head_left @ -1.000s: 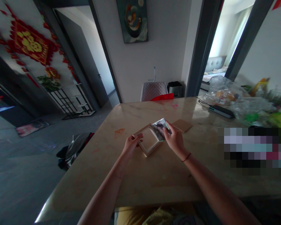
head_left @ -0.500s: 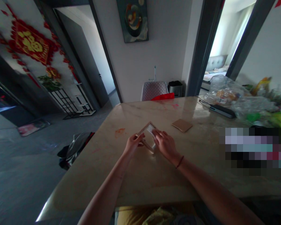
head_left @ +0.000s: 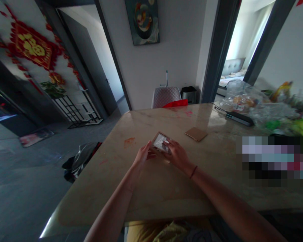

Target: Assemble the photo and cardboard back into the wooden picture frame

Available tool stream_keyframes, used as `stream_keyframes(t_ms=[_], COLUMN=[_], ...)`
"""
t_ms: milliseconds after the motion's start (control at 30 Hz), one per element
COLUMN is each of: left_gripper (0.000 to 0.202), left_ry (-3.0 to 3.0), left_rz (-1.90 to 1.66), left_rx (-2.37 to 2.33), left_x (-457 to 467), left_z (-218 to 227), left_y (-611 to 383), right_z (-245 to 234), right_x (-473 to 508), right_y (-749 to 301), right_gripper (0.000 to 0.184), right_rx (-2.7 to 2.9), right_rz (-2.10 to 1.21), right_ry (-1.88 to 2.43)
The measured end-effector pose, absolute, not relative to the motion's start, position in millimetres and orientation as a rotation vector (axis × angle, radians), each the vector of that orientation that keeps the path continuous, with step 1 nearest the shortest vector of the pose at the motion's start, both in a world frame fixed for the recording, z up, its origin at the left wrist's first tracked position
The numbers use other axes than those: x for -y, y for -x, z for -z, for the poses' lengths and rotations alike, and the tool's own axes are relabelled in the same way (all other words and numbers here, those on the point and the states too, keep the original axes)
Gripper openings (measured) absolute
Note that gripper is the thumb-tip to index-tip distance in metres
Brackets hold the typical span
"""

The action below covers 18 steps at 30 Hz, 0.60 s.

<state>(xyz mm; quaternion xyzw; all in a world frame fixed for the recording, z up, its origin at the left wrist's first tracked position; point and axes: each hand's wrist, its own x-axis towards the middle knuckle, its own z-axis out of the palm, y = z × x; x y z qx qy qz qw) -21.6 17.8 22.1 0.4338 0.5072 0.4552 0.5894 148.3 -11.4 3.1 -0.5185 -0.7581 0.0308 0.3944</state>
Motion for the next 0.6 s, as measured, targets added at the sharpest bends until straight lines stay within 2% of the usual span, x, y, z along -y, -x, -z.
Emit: stream_keyframes(t_ms=[200, 400, 600], left_gripper=[0.045, 0.051, 0.029], left_ry=[-0.98, -1.024, -1.151], left_rz=[-1.071, -1.051, -1.014], left_rx=[-1.216, -1.222, -1.187], left_x=[-18, -17, -15], left_z=[-24, -27, -26], left_y=[23, 25, 23], right_z=[-6, -3, 4], right_x=[5, 3, 3], right_y=[-159, -161, -150], right_gripper=[0.034, 0.044, 0.045], right_rx=[1.696, 1.785, 1.923], right_rz=[-0.162, -0.055, -0.084], right_ry=[1.194, 1.141, 1.122])
